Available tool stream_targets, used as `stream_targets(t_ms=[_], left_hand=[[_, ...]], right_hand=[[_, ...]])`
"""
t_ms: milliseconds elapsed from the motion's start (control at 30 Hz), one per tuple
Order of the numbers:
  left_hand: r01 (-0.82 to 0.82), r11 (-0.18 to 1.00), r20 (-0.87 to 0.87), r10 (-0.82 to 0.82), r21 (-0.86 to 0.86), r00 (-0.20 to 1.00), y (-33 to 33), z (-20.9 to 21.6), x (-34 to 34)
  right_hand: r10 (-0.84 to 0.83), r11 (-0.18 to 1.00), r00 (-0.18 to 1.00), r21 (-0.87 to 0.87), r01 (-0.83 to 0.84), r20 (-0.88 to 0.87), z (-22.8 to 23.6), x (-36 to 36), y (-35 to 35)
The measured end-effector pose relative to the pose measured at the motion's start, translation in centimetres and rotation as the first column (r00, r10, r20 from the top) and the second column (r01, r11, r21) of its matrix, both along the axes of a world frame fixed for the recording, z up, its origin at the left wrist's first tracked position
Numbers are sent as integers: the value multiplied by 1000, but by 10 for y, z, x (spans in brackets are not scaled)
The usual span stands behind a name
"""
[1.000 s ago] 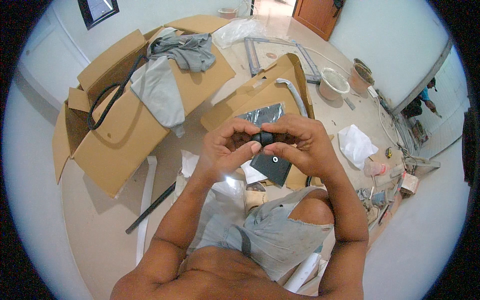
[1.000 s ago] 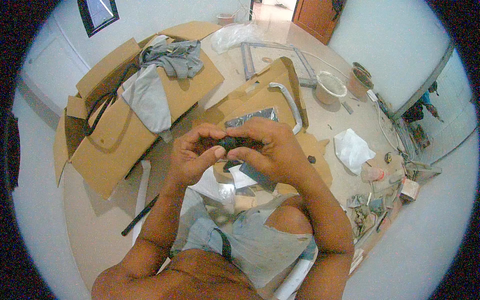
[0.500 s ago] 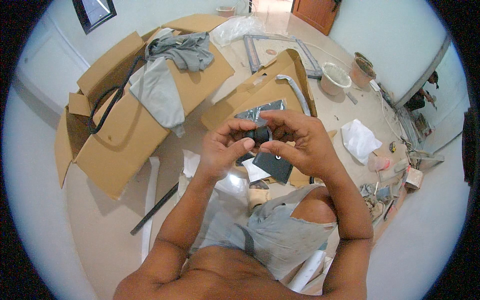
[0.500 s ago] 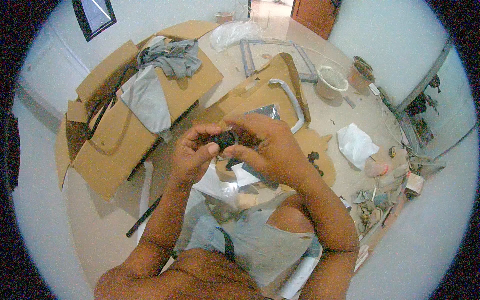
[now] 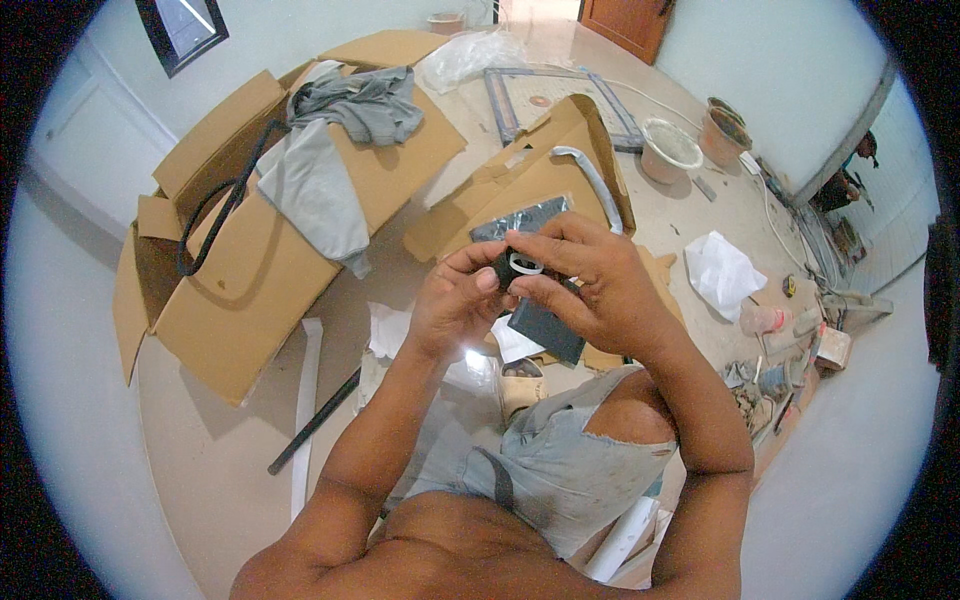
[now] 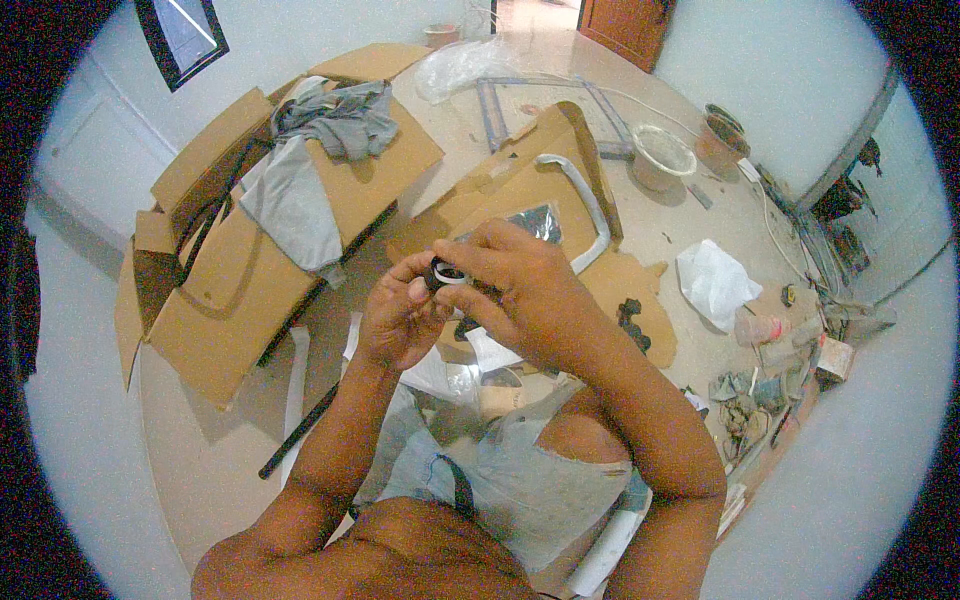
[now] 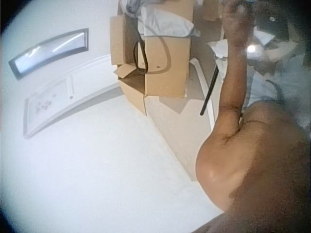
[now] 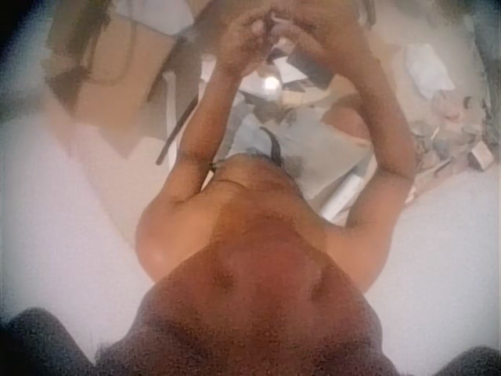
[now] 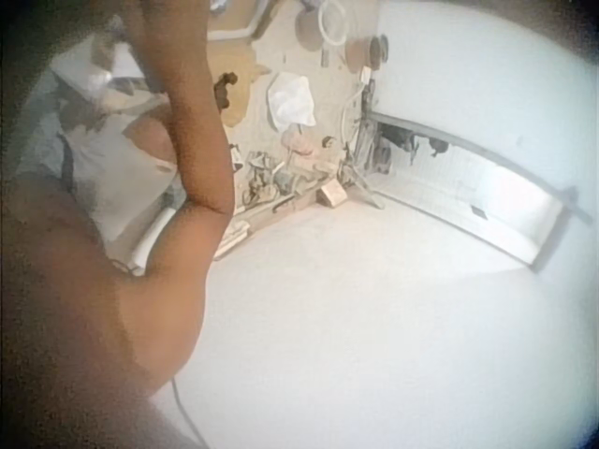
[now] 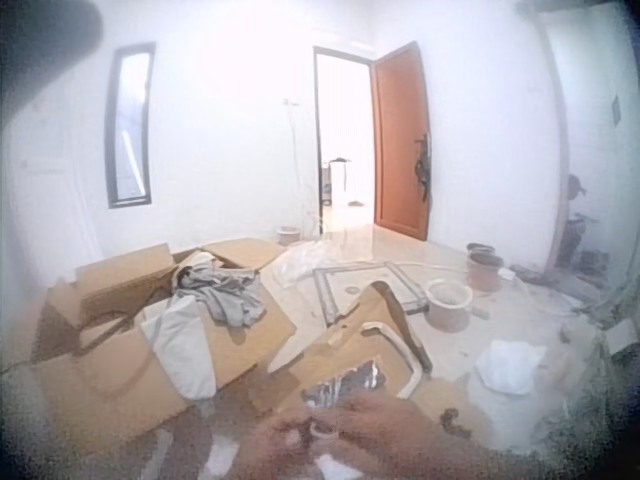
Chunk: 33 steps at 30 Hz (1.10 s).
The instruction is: The person assembles a small black cylindrical component by hand, inserting a white ring and a black cap into a housing. They then attach the assembled unit to a black square plate with a central hole.
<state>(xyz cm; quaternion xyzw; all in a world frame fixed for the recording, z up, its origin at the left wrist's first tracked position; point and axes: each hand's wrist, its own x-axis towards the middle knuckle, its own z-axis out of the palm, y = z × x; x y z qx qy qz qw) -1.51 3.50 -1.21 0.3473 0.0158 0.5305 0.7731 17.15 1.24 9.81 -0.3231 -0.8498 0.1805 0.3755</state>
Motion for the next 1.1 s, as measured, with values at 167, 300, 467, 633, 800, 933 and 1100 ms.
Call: stream_targets(t_ms=[167,300,467,633,800,933,1100], left_hand=[[-12,997,57,16,-70,998,-2,0,0],[20,994,94,-10,-111,996,-3,1,-1],[-20,981,38,28,-195,999,-5,-1,14],[32,961,36,-23,-273,999,8,-14,20],[-15,917,-158,-52,-398,986,18,-58,17],[-65,847,-310,-120,-528,943,17,-121,28],[-78,780,-398,-228,-621,889,20,-190,35]], right_hand=[[-22,1000,1000,-16,22,3,-1,-3,-3],[-54,998,997,-44,51,-55,1,1,0],[19,996,996,87,-11,-92,-12,-2,15],[-55,997,997,52,53,55,-27,6,28],[-218,952,935,-273,141,-278,-65,50,61],[-419,838,905,-355,415,71,-186,86,75],[-609,726,770,-258,638,190,-374,91,35]])
